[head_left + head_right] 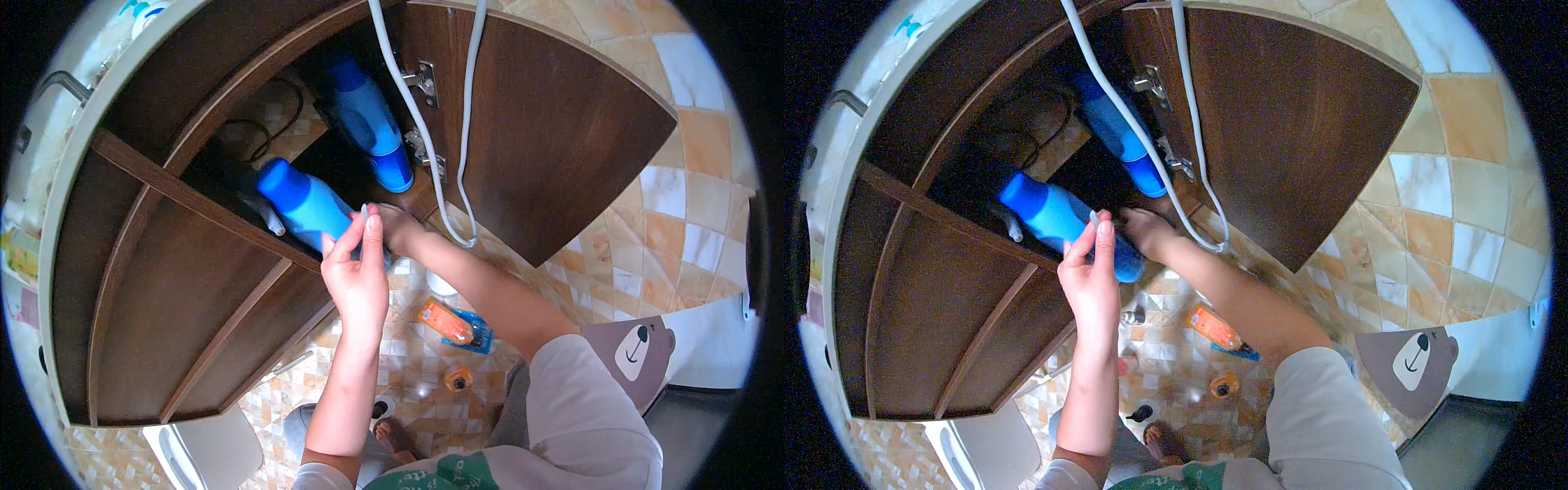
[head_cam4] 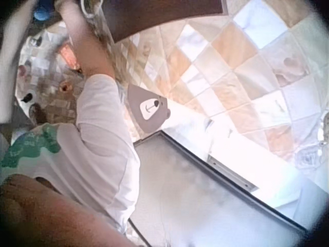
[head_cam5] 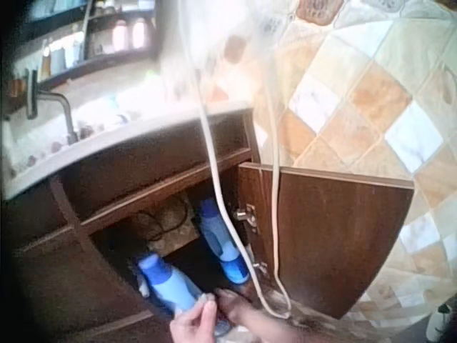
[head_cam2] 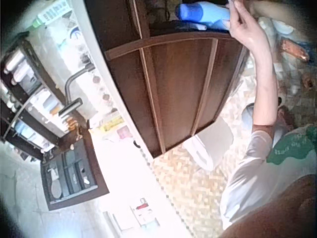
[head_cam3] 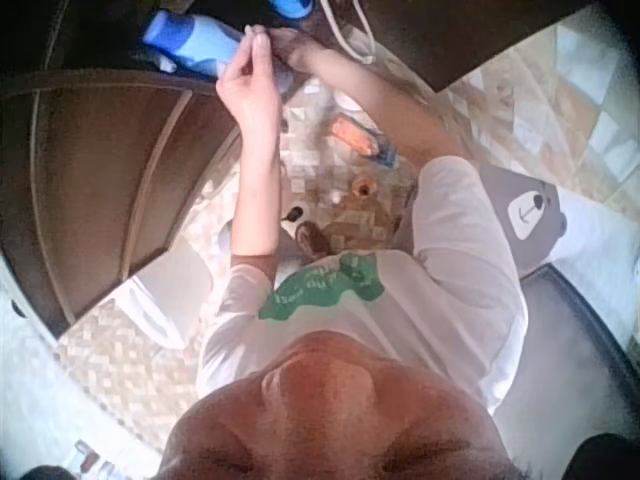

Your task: The person cleans a bathroom cabinet and floor using a cloth and various cleaning products, then washes hands at the sink. They later sit on a stool in the living room to handle a white device and return to the bathroom to wipe a hairdryer with a cloth.

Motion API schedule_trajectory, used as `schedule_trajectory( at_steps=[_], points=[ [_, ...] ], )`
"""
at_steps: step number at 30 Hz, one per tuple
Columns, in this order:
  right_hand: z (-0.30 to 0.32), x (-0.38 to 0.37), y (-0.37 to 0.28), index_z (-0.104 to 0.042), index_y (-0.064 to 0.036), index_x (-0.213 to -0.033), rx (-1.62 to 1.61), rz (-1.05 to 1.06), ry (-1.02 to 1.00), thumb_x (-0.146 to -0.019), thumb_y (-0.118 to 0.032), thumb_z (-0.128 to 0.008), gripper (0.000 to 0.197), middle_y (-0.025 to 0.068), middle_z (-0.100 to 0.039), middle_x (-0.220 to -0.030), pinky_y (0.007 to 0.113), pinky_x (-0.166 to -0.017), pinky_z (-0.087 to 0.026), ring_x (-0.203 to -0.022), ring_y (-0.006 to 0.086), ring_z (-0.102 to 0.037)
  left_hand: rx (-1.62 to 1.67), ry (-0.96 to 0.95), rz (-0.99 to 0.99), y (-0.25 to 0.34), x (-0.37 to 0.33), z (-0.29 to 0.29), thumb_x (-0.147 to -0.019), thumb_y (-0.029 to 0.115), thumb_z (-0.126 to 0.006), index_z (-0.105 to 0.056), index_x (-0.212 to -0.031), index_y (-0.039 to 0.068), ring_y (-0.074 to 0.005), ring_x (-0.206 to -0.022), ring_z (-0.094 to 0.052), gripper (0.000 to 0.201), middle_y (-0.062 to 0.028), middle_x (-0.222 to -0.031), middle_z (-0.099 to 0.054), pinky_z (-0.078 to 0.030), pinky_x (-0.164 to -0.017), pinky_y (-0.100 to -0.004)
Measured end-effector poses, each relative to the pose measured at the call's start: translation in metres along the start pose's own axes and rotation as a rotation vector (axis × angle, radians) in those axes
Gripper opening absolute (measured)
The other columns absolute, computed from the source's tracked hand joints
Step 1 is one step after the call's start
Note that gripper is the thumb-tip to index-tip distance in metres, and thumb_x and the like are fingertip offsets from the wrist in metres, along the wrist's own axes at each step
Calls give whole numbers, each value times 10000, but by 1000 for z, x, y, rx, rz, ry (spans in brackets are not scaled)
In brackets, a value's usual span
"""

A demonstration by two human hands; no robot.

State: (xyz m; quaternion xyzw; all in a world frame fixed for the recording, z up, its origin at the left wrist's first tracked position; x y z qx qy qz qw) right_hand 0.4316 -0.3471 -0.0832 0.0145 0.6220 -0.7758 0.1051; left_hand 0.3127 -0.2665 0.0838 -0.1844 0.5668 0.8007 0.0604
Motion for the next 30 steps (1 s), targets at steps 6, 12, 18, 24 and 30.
schedule_trajectory(
  at_steps=[6,12,18,24,30],
  points=[
    [-16,20,-35,-712,-67,-958,592,549,-217,-823,-33,-525,234,158,-592,-891,421,-761,-481,-866,314,-617,80,-194,78,10,90,29,-839,32,-703,-726,-937,2,-141,-799,-610,104,-64,-850,-675,-489,-719,-282],
    [-71,-48,-4,-665,-4,-931,517,247,-316,-831,-64,-522,185,228,-622,-1003,438,-844,-496,-953,406,-607,345,-485,585,-83,210,34,-885,58,-669,-721,-933,8,-118,-798,-621,87,-41,-862,-676,-491,-708,-252],
    [-124,-145,8,-659,-11,-987,665,338,-179,-869,-122,-532,206,223,-639,-1030,454,-851,-501,-973,383,-618,651,-621,823,-175,315,20,-845,-12,-671,-652,-1010,-6,-178,-917,-643,167,-87,-990,-682,-526,-818,-319],
    [-126,-179,3,-681,-36,-969,793,235,-113,-894,-113,-512,201,184,-656,-1057,439,-806,-536,-960,338,-649,305,-910,606,-167,308,24,-860,38,-654,-696,-927,-9,-171,-864,-664,92,-92,-964,-702,-547,-750,-314],
    [-50,-172,7,-700,-67,-948,965,190,191,-902,-115,-490,221,172,-665,-1037,424,-785,-552,-949,313,-660,517,-633,503,-163,276,41,-839,-28,-603,-694,-963,9,-195,-852,-663,159,-104,-998,-694,-542,-722,-323]
  ],
)
Point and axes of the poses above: each hand's wrist, its own x-axis away from the middle knuckle, its own z-axis out of the back of the hand, y = z × x, the point moved 10 cm from there along -x, towards the middle knuckle
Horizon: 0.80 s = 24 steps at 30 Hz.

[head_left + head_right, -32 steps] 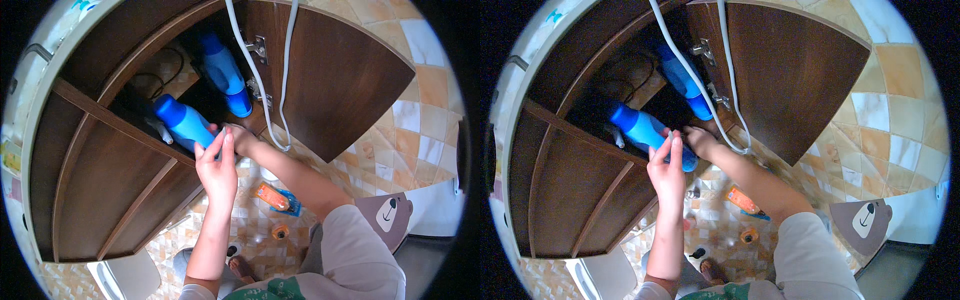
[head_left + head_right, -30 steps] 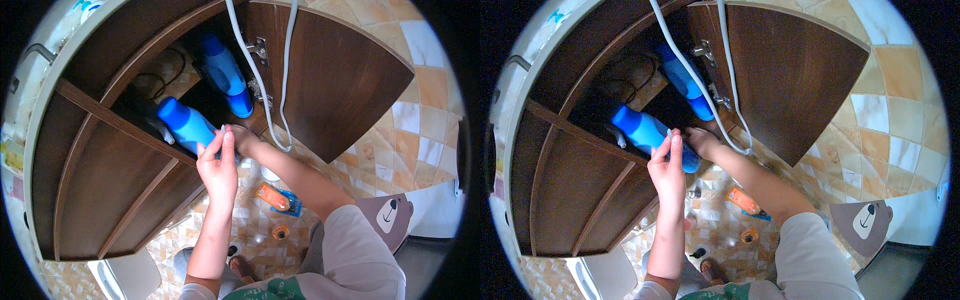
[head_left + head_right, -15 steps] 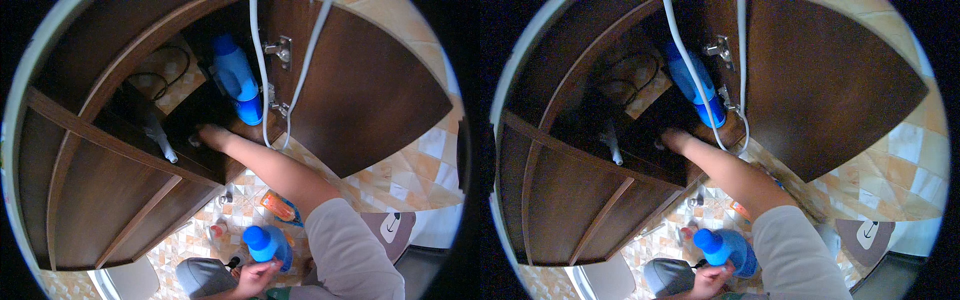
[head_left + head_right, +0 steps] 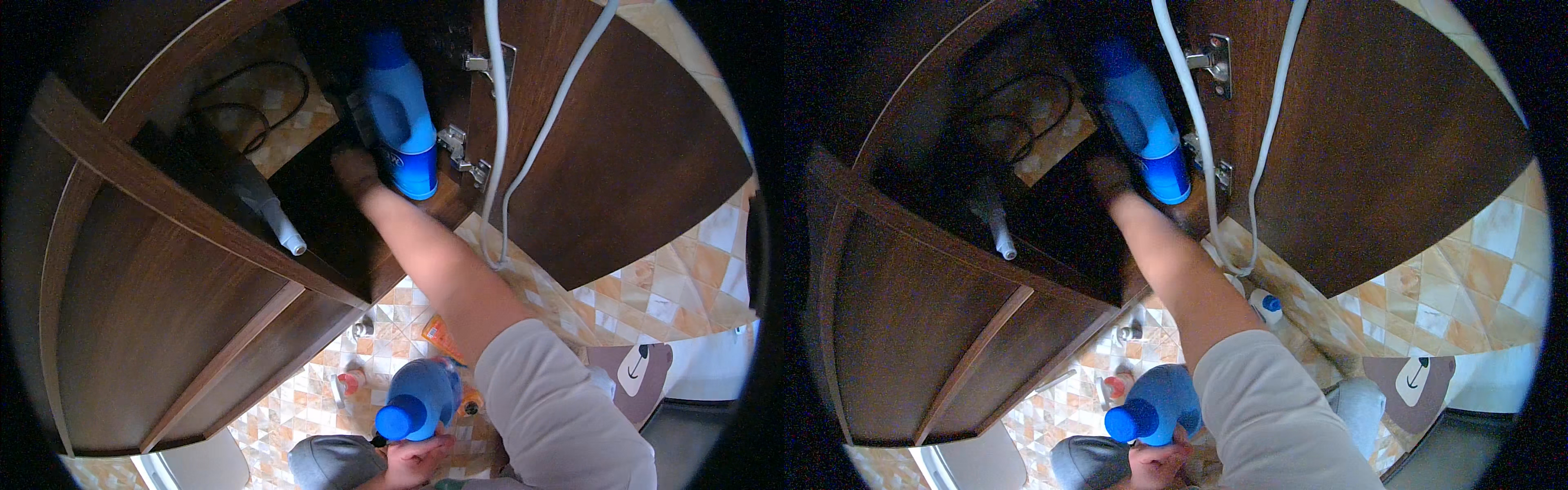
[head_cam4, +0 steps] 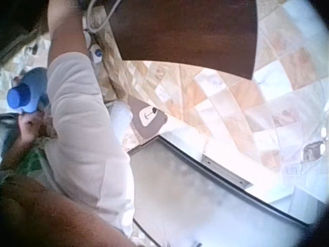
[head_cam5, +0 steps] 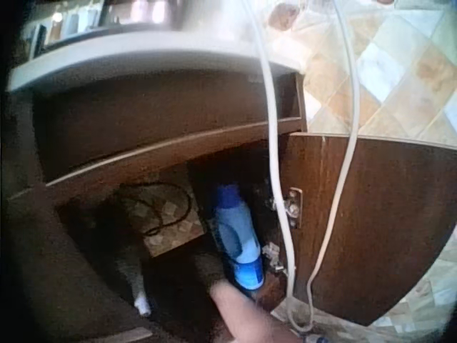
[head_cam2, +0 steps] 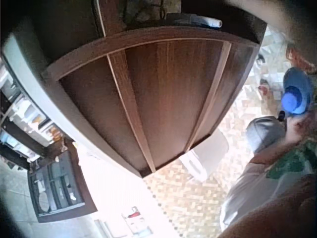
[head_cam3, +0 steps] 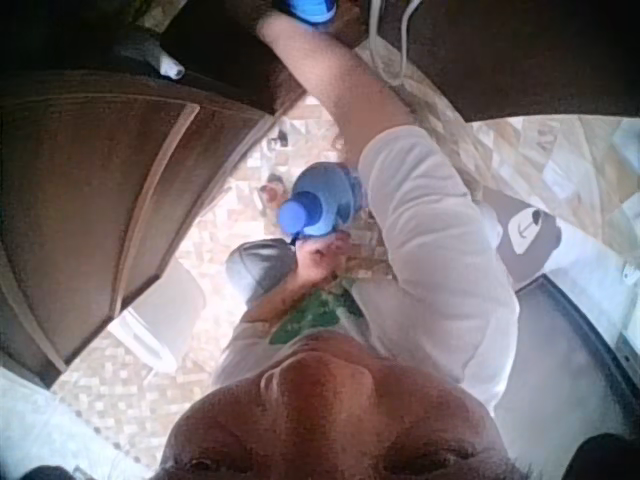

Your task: The person cleans a bathroom cabinet and floor using a cloth and various cleaning products, then washes hands at the sink. They later sit on a stool in the living room to handle a white device and return to the bathroom to wipe a hairdryer with a cloth.

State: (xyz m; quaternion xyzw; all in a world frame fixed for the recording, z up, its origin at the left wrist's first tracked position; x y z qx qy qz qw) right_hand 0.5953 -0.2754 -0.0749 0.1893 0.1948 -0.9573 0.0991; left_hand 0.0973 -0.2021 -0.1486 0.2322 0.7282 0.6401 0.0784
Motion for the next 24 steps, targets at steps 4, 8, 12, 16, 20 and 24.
schedule_trajectory(
  at_steps=[4,8,12,16,20,24],
  points=[
    [9,-16,16,-703,-65,-922,179,-59,8,-896,-100,-490,217,191,-672,-986,426,-749,-558,-929,317,-666,192,115,45,-33,4,7,-852,-22,-605,-678,-953,-7,-202,-888,-649,125,-100,-971,-679,-533,-737,-321],
    [22,-51,-1,-693,-39,-943,6,22,134,-892,-91,-487,219,203,-672,-969,440,-737,-559,-885,325,-675,90,109,-146,-26,15,15,-853,-24,-630,-666,-936,-6,-190,-864,-647,92,-92,-903,-668,-524,-741,-305],
    [13,-70,7,-680,-28,-970,-82,-104,186,-897,-97,-476,227,200,-671,-956,447,-719,-557,-863,336,-675,-385,50,113,-50,29,27,-850,24,-664,-676,-856,15,-175,-830,-656,16,-92,-857,-688,-516,-726,-289],
    [-19,-71,-14,-662,-27,-971,-158,-8,58,-903,-115,-490,204,195,-663,-956,436,-718,-549,-875,353,-663,-55,152,-148,-29,28,34,-880,113,-658,-684,-802,26,-171,-829,-667,120,-86,-844,-703,-516,-706,-290],
    [-30,-70,-66,-568,22,-1032,-459,207,-42,-902,-136,-539,206,209,-631,-1031,433,-791,-520,-944,360,-628,-299,-14,-54,-29,12,22,-891,140,-622,-652,-1010,24,-244,-820,-686,170,-117,-859,-702,-532,-690,-358],
    [-41,-71,-90,-516,39,-1059,-447,221,-209,-899,-165,-568,264,226,-616,-1054,442,-817,-500,-962,365,-612,-234,67,-237,10,-4,19,-779,-52,-708,-719,-927,2,-150,-819,-632,158,-73,-903,-674,-498,-727,-280]
  ],
)
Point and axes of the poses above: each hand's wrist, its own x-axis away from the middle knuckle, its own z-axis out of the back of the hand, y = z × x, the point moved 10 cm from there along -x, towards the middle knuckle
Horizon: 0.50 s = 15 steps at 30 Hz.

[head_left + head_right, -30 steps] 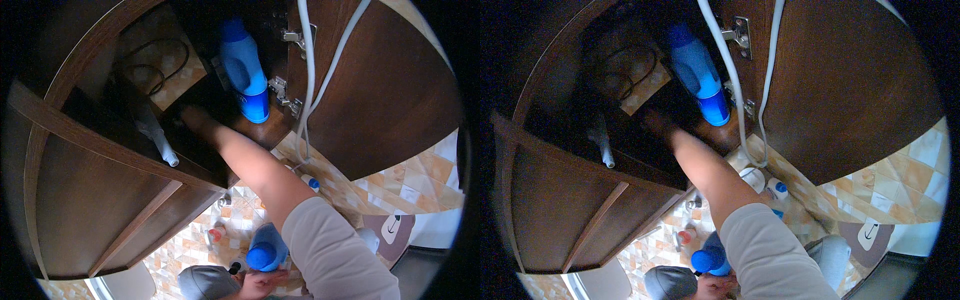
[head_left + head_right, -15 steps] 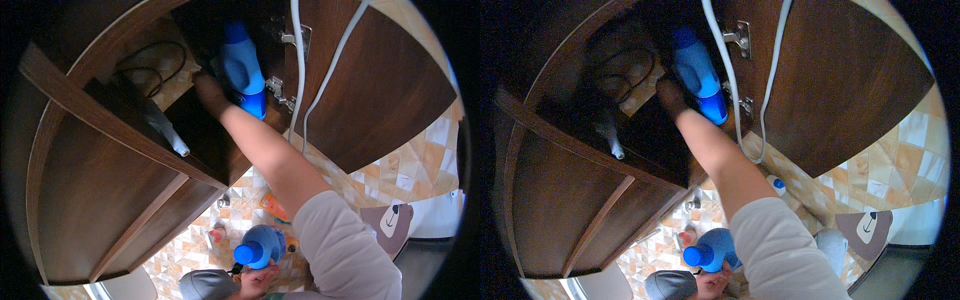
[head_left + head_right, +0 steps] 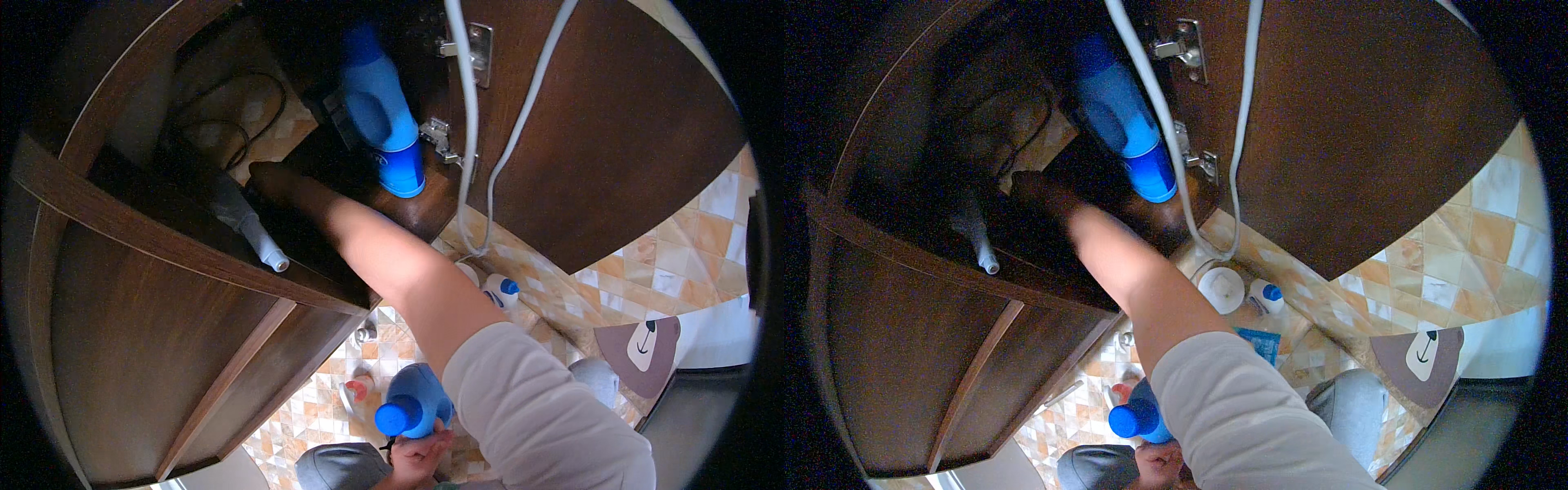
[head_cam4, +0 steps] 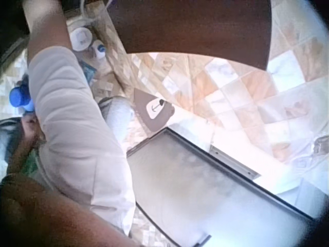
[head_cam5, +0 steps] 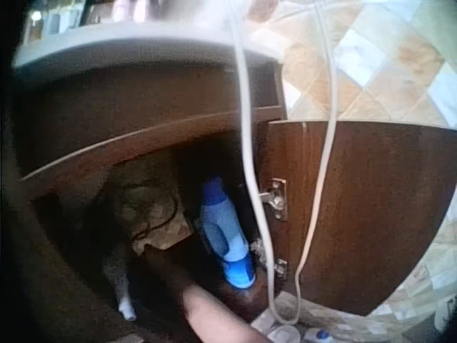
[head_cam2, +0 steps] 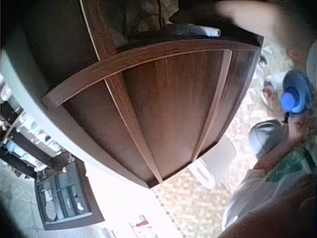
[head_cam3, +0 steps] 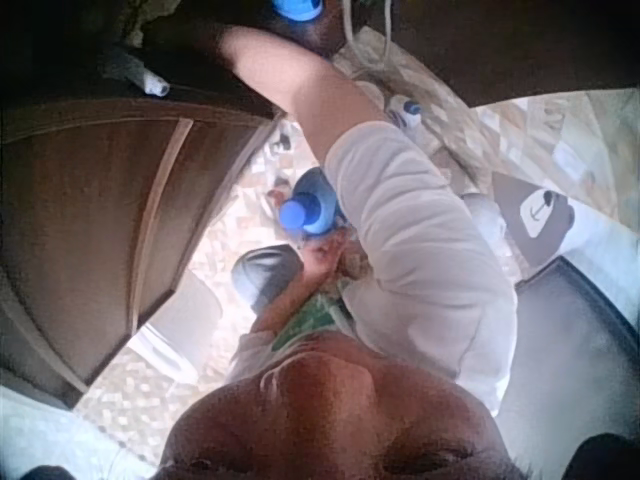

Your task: The person cleans a bathroom cabinet and floor using a cloth and various cleaning products, then washes hands at the sink. They later sit on a stool in the living room to handle a white device and return to the bathroom to wipe a hairdryer with a cloth.

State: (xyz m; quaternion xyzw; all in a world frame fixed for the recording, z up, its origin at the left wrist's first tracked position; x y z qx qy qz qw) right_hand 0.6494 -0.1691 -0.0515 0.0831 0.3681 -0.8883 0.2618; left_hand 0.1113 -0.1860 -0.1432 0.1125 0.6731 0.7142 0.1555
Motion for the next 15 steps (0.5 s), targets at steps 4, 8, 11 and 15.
schedule_trajectory(
  at_steps=[4,8,11,15],
  points=[
    [4,10,-7,-535,27,-1073,-97,43,103,-905,-147,-551,242,233,-615,-1048,447,-812,-498,-962,376,-612,27,30,51,8,-12,-7,-758,-83,-704,-718,-914,2,-174,-866,-631,179,-80,-932,-663,-506,-752,-306],
    [5,33,-4,-588,-8,-1107,-214,53,195,-902,-114,-541,236,227,-629,-1032,447,-801,-503,-943,367,-620,87,53,107,4,-8,-12,-774,-94,-686,-718,-920,4,-192,-890,-629,179,-73,-942,-662,-511,-778,-318],
    [7,60,-4,-636,-49,-1102,-47,16,125,-895,-99,-551,229,205,-637,-1057,426,-794,-514,-957,333,-622,84,30,176,-7,-3,-21,-787,-93,-680,-716,-921,1,-186,-901,-628,167,-66,-951,-662,-509,-799,-313],
    [23,123,29,-676,-76,-1053,-923,-386,71,-907,-77,-528,208,147,-625,-1142,385,-773,-530,-1021,264,-603,46,40,127,2,-4,-25,-807,-69,-677,-714,-921,-4,-175,-891,-634,136,-67,-953,-666,-511,-796,-300]
  ],
)
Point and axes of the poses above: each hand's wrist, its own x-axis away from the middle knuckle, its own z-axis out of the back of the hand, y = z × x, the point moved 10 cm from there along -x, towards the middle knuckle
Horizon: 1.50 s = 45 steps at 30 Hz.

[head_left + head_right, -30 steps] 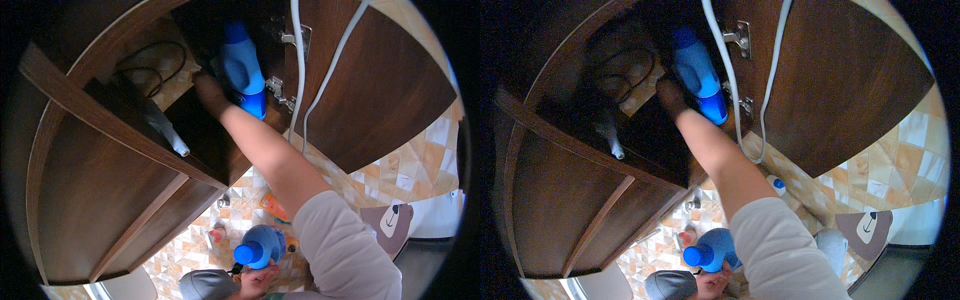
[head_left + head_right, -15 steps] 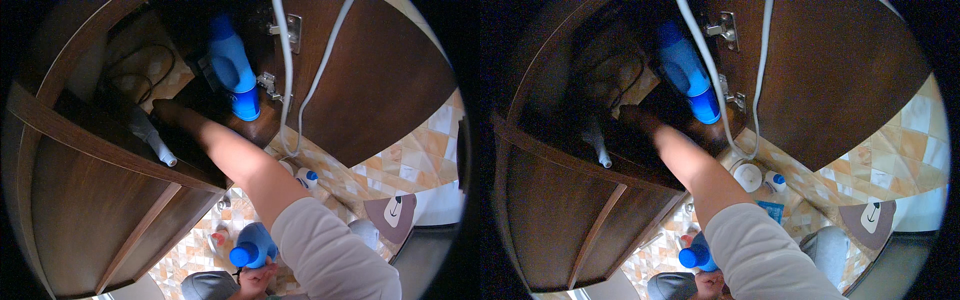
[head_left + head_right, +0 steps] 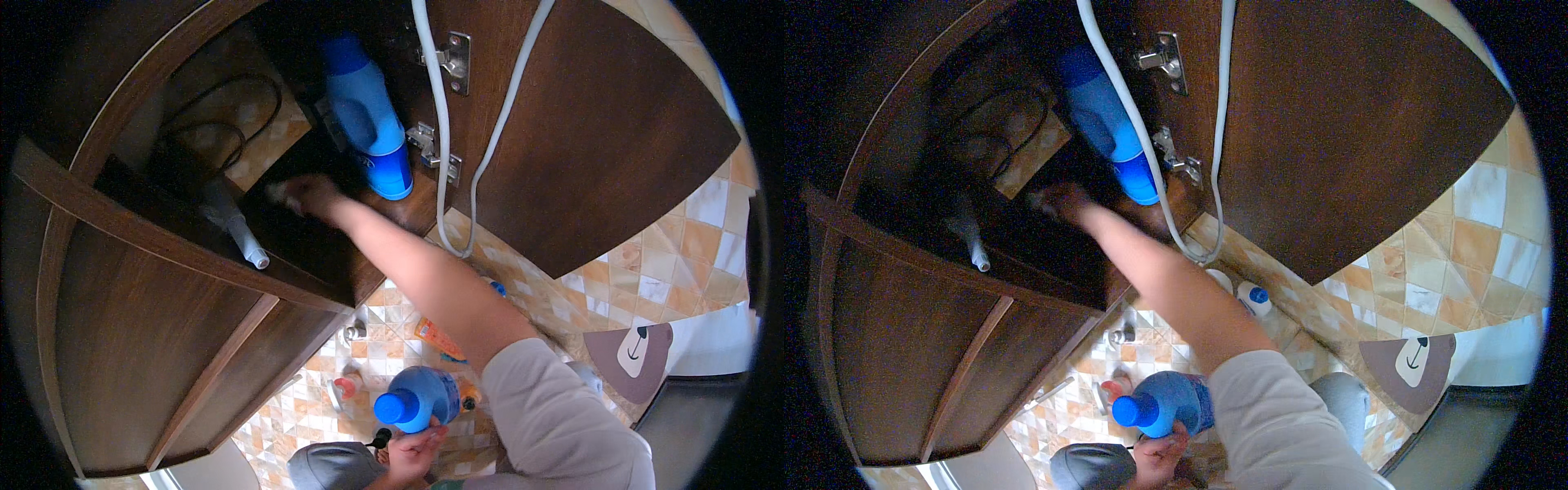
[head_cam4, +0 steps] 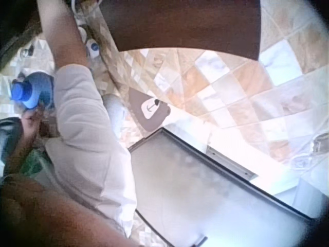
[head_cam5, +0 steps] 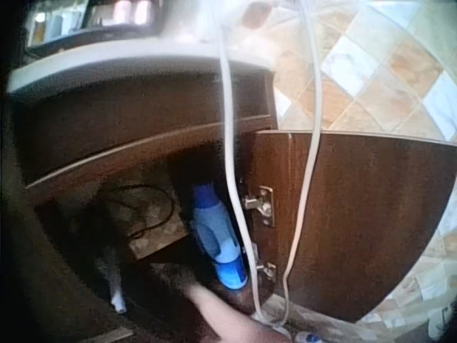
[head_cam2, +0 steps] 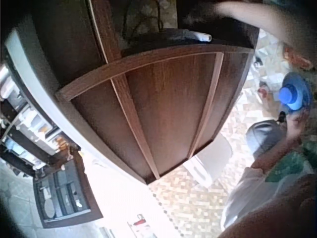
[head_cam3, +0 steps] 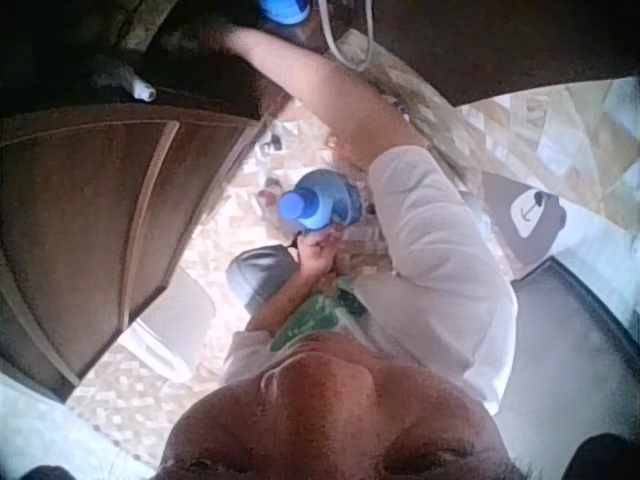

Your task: The person cleans a bathroom cabinet and floor using a cloth and various cleaning products, then washes hands at the sink. They later sit on a stool in the living room to handle a white device and return to the bathroom to wipe a hairdryer with a cloth.

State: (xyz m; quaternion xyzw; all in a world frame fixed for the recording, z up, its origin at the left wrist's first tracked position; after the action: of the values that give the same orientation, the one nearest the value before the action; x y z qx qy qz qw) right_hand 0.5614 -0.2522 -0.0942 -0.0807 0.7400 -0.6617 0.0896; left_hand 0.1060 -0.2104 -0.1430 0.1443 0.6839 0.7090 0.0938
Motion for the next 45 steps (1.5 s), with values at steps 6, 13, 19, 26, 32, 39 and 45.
schedule_trajectory(
  at_steps=[6,13,19,26,32,39,45],
  points=[
    [26,84,-6,-532,-19,-1208,-1140,-115,-52,-943,-58,-443,283,92,-616,-1075,284,-744,-468,-901,178,-589,74,-35,40,18,-10,-5,-821,-55,-670,-712,-917,-12,-156,-861,-642,113,-68,-940,-676,-513,-782,-280],
    [65,164,-37,-554,-64,-1164,-735,76,-24,-946,-76,-457,238,57,-587,-1049,293,-718,-469,-872,152,-578,-5,-8,-39,31,-17,-2,-824,-53,-670,-706,-938,-11,-157,-862,-655,127,-80,-954,-693,-514,-783,-278],
    [112,208,-100,-602,-33,-915,741,519,822,-916,-45,-501,101,250,-458,-1312,395,-970,-416,-1125,370,-541,19,-3,34,21,-13,-2,-829,-38,-679,-720,-942,12,-152,-872,-662,130,-80,-940,-705,-515,-782,-276],
    [121,177,-84,-564,-15,-982,449,422,751,-969,-97,-443,147,251,-513,-1311,402,-955,-430,-1109,391,-558,-8,-69,5,21,-7,-10,-835,-75,-648,-679,-887,-11,-183,-910,-650,88,-94,-987,-682,-520,-815,-316],
    [135,142,-59,-534,13,-1020,339,206,783,-983,-192,-391,253,206,-630,-951,413,-818,-448,-920,339,-605,77,-39,-14,18,-1,-9,-832,-77,-657,-669,-889,29,-196,-910,-651,122,-102,-985,-676,-525,-815,-334],
    [72,69,-17,-538,12,-1012,223,96,381,-943,-212,-401,271,228,-635,-1048,463,-838,-459,-996,386,-603,80,-29,-23,20,1,-5,-834,-48,-673,-682,-897,-3,-154,-866,-653,78,-77,-948,-693,-516,-778,-287],
    [17,41,-27,-526,-8,-1143,415,114,396,-973,-222,-430,290,254,-613,-1094,440,-859,-467,-1029,412,-594,4,-22,-47,28,1,0,-847,-64,-645,-677,-889,-4,-129,-826,-613,80,-54,-922,-669,-502,-728,-271]
  ],
)
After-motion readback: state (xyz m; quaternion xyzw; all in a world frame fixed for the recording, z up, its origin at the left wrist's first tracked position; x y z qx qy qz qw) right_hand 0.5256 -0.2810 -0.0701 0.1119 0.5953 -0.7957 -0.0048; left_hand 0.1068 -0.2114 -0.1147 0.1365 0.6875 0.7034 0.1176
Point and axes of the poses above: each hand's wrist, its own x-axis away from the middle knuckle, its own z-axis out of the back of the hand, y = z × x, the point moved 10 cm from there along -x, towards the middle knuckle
